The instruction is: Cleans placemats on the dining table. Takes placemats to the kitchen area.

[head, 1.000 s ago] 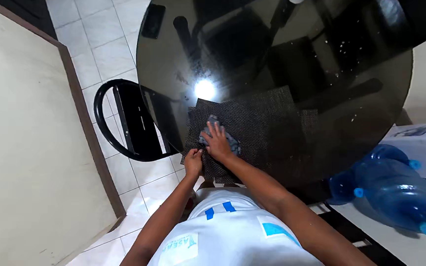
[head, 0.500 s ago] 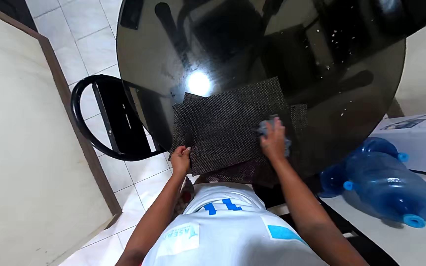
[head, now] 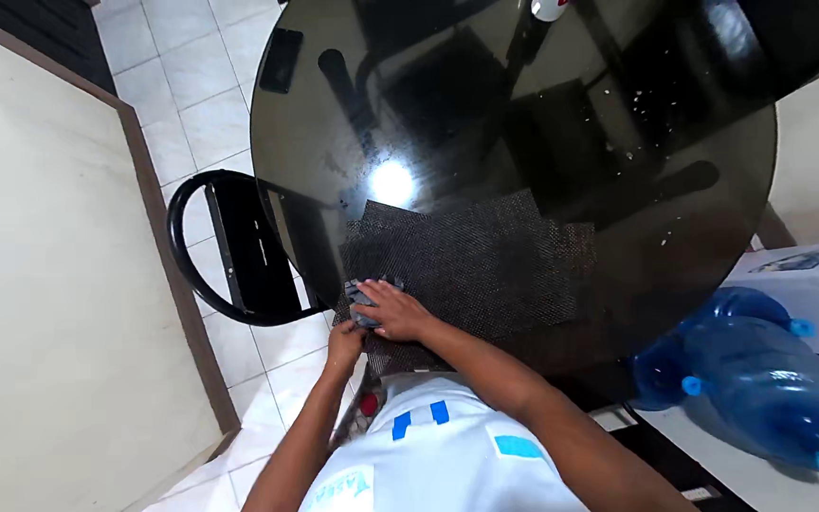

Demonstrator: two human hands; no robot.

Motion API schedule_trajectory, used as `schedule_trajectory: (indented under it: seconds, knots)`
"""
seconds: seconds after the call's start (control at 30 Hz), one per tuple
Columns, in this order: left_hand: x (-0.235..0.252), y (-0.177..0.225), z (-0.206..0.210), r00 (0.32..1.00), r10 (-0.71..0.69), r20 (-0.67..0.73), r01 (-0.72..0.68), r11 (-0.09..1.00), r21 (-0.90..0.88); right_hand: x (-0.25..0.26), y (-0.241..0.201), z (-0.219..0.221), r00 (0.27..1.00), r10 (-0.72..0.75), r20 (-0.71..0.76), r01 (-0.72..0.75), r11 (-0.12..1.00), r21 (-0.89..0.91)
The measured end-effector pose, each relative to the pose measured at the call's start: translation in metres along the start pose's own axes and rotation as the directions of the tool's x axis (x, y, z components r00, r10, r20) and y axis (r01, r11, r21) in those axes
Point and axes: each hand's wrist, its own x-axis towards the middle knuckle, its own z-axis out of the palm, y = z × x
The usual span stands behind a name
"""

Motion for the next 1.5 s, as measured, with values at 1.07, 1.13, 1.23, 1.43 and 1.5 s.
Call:
schedule_trajectory:
  seconds: [1.07,1.13,1.23,1.43,1.5]
  knots:
    - [0.004,-0.005,-0.001,0.991,-0.050,-0.128,0.038,0.995,-0.095,-0.135,0.152,-0.125,0.668,0.576,-0.471,-0.667,0.744,-0.035]
    - [0.008,-0.003,0.000,0.990,-0.045,-0.132,0.034,0.995,-0.089,-0.193,0.180,-0.143,0.540,0.641,-0.546,-0.754,0.656,0.024]
    - [0.005,0.002,-0.005,0.985,0.082,-0.150,-0.087,0.996,-0.030,-0.266,0.197,-0.150,0.349,0.669,-0.656,-0.823,0.554,0.128]
    - [-0.085,0.176,-0.005,0.462,0.875,0.146,-0.832,0.371,0.413,-0.279,0.120,-0.129,-0.284,0.675,-0.681,-0.253,0.632,0.732]
    - [-0.129,0.245,0.009,0.056,0.969,0.240,-0.932,-0.036,0.361,-0.272,0.096,-0.132,-0.405,0.778,-0.480,0.105,0.561,0.821]
